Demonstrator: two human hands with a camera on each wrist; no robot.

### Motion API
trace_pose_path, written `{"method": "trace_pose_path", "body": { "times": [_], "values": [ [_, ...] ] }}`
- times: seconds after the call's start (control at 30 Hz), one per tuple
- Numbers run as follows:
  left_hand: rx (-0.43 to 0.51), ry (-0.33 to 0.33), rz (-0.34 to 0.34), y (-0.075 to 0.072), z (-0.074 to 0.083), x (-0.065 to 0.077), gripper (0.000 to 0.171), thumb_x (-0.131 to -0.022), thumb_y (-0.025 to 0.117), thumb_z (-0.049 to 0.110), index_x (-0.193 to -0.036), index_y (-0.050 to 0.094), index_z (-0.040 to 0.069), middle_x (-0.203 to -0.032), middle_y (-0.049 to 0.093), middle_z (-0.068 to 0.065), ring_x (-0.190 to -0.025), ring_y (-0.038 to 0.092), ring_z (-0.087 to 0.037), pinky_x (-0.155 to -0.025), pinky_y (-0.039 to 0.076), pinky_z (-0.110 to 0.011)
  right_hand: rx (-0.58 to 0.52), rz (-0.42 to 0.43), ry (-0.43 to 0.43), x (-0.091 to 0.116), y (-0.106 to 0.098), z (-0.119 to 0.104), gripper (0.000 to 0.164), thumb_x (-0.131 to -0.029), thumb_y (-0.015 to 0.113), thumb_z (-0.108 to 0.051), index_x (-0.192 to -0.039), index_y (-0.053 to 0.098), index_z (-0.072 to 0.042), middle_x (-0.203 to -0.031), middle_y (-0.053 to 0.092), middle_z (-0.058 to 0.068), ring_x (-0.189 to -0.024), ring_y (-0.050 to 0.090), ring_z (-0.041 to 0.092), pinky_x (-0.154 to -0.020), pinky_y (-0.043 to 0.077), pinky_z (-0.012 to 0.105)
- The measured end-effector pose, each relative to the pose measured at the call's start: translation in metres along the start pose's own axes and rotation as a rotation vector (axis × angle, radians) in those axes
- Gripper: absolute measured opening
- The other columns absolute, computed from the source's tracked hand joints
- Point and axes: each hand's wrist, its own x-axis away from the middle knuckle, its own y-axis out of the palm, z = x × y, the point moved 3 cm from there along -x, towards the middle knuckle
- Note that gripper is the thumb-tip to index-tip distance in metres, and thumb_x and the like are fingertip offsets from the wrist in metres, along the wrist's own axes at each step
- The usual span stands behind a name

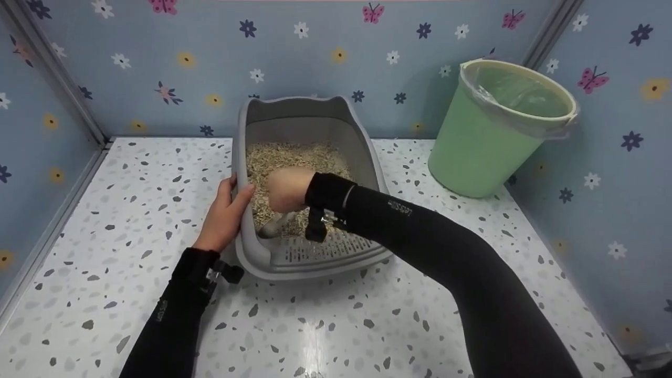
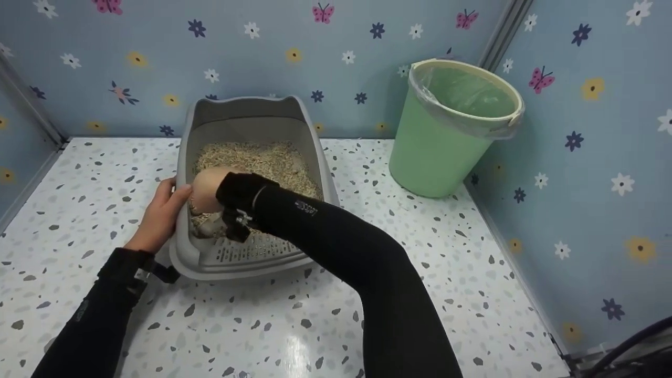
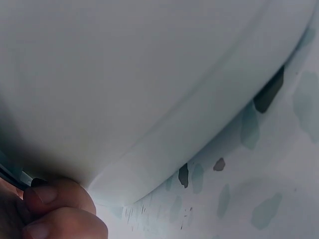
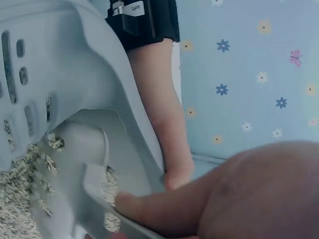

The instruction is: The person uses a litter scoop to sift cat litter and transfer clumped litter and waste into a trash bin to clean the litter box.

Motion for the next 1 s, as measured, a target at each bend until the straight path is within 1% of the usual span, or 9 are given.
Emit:
{"method": "trace_pose_path", "body": {
  "times": [0.13,0.33,0.47,0.6,0.7,0.8,0.83,0.97,1.0],
  "values": [
    [0.013,0.001,-0.009,-0.003,0.001,0.003,0.087,-0.114,0.050,0.063,-0.177,0.023,0.010,-0.179,0.030,-0.020,-0.160,0.035,-0.039,-0.129,0.029,-0.056,-0.136,0.120,0.020,-0.003,0.008,0.003,0.047,-0.107,0.065,-0.017,-0.067,0.041,-0.020,-0.065,0.035,-0.005,-0.058,0.033,0.012,-0.056,0.033,0.027],
    [0.013,-0.003,-0.008,-0.003,0.002,0.003,0.085,-0.115,0.050,0.063,-0.177,0.023,0.011,-0.179,0.030,-0.020,-0.160,0.036,-0.040,-0.129,0.030,-0.057,-0.210,0.174,0.034,-0.017,0.027,0.004,0.050,-0.108,0.069,-0.024,-0.067,0.041,-0.020,-0.070,0.041,-0.002,-0.062,0.039,0.016,-0.061,0.037,0.029],
    [-0.005,-0.012,-0.016,-0.002,0.001,0.003,0.087,-0.114,0.048,0.065,-0.177,0.021,0.011,-0.180,0.027,-0.020,-0.164,0.030,-0.040,-0.131,0.027,-0.058,-0.227,0.193,0.042,-0.026,0.040,0.001,0.044,-0.110,0.060,-0.013,-0.070,0.043,-0.019,-0.074,0.044,-0.001,-0.065,0.040,0.017,-0.061,0.038,0.030],
    [-0.005,-0.010,-0.022,-0.002,0.000,0.004,0.088,-0.114,0.047,0.066,-0.178,0.020,0.011,-0.181,0.026,-0.021,-0.165,0.028,-0.040,-0.132,0.026,-0.058,-0.196,0.247,0.051,-0.034,0.045,-0.002,0.038,-0.109,0.062,-0.013,-0.073,0.053,-0.018,-0.084,0.058,-0.001,-0.070,0.049,0.016,-0.067,0.049,0.031],
    [0.003,-0.004,-0.017,-0.002,0.000,0.004,0.088,-0.114,0.048,0.065,-0.178,0.020,0.011,-0.181,0.026,-0.020,-0.165,0.028,-0.040,-0.132,0.025,-0.057,-0.193,0.251,0.054,-0.043,0.046,-0.001,0.037,-0.110,0.061,-0.013,-0.074,0.054,-0.016,-0.086,0.060,0.002,-0.072,0.049,0.018,-0.072,0.048,0.031],
    [0.009,-0.002,-0.014,-0.002,-0.001,0.004,0.087,-0.114,0.049,0.064,-0.178,0.021,0.012,-0.181,0.026,-0.018,-0.165,0.028,-0.039,-0.133,0.025,-0.056,-0.228,0.225,0.059,-0.058,0.046,0.003,0.041,-0.112,0.060,-0.013,-0.073,0.051,-0.016,-0.080,0.055,0.002,-0.071,0.044,0.019,-0.071,0.042,0.031],
    [0.013,-0.002,-0.011,-0.002,0.000,0.004,0.087,-0.114,0.049,0.064,-0.178,0.022,0.012,-0.181,0.027,-0.018,-0.164,0.030,-0.039,-0.133,0.026,-0.055,-0.254,0.240,0.078,-0.080,0.053,0.011,0.042,-0.112,0.060,-0.016,-0.071,0.049,-0.018,-0.077,0.052,0.000,-0.069,0.042,0.018,-0.069,0.040,0.031],
    [0.027,-0.003,-0.016,0.000,0.001,0.004,0.085,-0.115,0.049,0.062,-0.178,0.021,0.012,-0.181,0.027,-0.019,-0.165,0.029,-0.038,-0.133,0.025,-0.053,-0.321,0.241,0.126,-0.100,0.053,0.024,0.044,-0.111,0.059,-0.015,-0.069,0.046,-0.018,-0.073,0.046,-0.001,-0.067,0.041,0.019,-0.065,0.039,0.032],
    [0.029,-0.002,-0.018,0.000,0.002,0.003,0.085,-0.115,0.049,0.061,-0.178,0.020,0.012,-0.181,0.026,-0.019,-0.165,0.028,-0.038,-0.134,0.024,-0.053,-0.328,0.263,0.124,-0.116,0.058,0.033,0.046,-0.109,0.060,-0.017,-0.066,0.044,-0.020,-0.069,0.043,-0.003,-0.064,0.040,0.017,-0.065,0.041,0.033]
  ]
}}
